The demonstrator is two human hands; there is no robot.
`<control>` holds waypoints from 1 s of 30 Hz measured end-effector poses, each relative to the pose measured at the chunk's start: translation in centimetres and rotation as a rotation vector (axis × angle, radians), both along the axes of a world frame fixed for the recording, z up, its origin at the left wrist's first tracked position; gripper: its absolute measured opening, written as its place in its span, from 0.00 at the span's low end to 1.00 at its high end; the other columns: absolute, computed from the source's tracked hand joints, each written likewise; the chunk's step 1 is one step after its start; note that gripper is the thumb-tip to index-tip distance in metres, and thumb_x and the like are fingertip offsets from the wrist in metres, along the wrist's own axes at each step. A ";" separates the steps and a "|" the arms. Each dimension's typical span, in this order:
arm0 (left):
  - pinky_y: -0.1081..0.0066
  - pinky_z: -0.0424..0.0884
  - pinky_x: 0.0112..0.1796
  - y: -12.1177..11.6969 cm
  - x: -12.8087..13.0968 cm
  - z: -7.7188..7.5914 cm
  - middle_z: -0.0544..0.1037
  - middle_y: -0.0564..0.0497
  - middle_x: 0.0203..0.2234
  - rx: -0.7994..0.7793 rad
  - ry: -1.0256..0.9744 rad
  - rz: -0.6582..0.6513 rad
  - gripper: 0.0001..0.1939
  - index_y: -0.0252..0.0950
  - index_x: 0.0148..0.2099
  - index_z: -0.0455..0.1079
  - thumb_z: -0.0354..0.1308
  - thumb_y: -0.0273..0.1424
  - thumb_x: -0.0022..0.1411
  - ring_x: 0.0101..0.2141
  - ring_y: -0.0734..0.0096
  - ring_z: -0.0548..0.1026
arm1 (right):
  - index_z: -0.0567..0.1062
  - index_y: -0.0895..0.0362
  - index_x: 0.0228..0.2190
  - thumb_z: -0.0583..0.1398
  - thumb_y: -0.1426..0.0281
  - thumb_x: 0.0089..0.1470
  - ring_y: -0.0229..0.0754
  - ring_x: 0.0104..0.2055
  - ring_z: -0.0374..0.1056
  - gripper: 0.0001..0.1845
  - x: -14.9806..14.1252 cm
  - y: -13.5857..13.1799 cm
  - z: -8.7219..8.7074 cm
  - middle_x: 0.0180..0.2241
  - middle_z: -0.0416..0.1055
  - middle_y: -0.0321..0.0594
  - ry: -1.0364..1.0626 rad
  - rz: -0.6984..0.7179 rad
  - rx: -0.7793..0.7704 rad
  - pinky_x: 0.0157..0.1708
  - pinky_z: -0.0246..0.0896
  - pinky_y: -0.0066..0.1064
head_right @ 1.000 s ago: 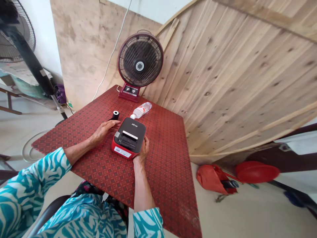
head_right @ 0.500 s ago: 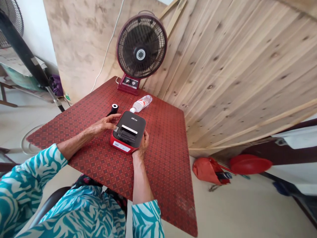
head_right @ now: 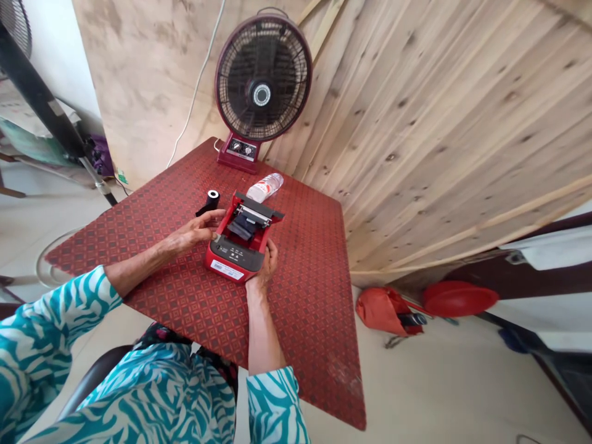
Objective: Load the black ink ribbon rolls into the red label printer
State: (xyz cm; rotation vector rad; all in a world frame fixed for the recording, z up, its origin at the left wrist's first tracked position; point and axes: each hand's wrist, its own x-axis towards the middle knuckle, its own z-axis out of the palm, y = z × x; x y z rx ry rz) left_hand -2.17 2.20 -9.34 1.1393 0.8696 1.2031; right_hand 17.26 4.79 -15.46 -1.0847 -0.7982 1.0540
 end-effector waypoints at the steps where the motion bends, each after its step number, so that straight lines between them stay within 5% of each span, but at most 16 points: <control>1: 0.57 0.68 0.53 0.0 0.0 0.0 0.75 0.43 0.55 0.002 -0.001 0.007 0.37 0.38 0.62 0.64 0.60 0.30 0.47 0.56 0.51 0.70 | 0.74 0.54 0.46 0.60 0.54 0.50 0.36 0.30 0.71 0.24 -0.1 -0.1 0.1 0.31 0.77 0.32 0.004 -0.023 -0.015 0.35 0.66 0.31; 10: 0.60 0.72 0.48 -0.3 -0.2 0.6 0.79 0.45 0.48 -0.056 0.093 0.068 0.30 0.36 0.55 0.70 0.60 0.32 0.47 0.47 0.58 0.77 | 0.74 0.55 0.43 0.61 0.56 0.46 0.36 0.29 0.68 0.23 -0.4 -0.3 1.2 0.31 0.76 0.33 0.006 -0.041 -0.061 0.33 0.63 0.29; 14: 0.61 0.71 0.49 -0.4 -0.9 2.6 0.79 0.46 0.47 0.231 0.463 0.201 0.13 0.37 0.41 0.76 0.60 0.31 0.51 0.47 0.60 0.76 | 0.74 0.55 0.42 0.61 0.56 0.45 0.36 0.30 0.68 0.23 -0.5 -0.2 1.0 0.33 0.76 0.34 0.047 -0.009 -0.032 0.34 0.63 0.29; 16: 0.63 0.70 0.50 -0.1 -0.9 4.1 0.80 0.48 0.43 0.450 0.679 0.149 0.09 0.38 0.38 0.78 0.59 0.32 0.56 0.46 0.63 0.76 | 0.74 0.55 0.42 0.60 0.56 0.47 0.37 0.33 0.69 0.22 -0.4 -0.1 0.8 0.36 0.76 0.36 0.017 -0.002 -0.013 0.36 0.65 0.31; 18: 0.66 0.70 0.48 0.8 -0.3 5.5 0.82 0.49 0.39 0.585 0.852 -0.037 0.10 0.39 0.41 0.79 0.57 0.31 0.61 0.42 0.66 0.77 | 0.74 0.55 0.43 0.59 0.57 0.48 0.39 0.37 0.71 0.22 -0.3 0.1 0.5 0.38 0.77 0.37 -0.031 -0.010 -0.007 0.40 0.66 0.33; 22: 0.72 0.70 0.45 4.0 1.8 6.5 0.83 0.51 0.41 0.629 1.147 -0.320 0.15 0.40 0.44 0.80 0.54 0.24 0.61 0.41 0.68 0.79 | 0.75 0.55 0.44 0.57 0.58 0.50 0.41 0.43 0.71 0.22 -0.2 0.3 0.2 0.41 0.78 0.39 -0.071 0.005 0.017 0.45 0.67 0.35; 30: 0.62 0.70 0.48 7.7 4.4 5.1 0.82 0.45 0.42 0.453 1.490 -0.244 0.16 0.43 0.44 0.80 0.64 0.27 0.51 0.47 0.51 0.78 | 0.75 0.54 0.43 0.58 0.60 0.49 0.41 0.45 0.71 0.20 -0.3 0.6 0.2 0.42 0.77 0.39 -0.005 0.037 0.029 0.46 0.67 0.35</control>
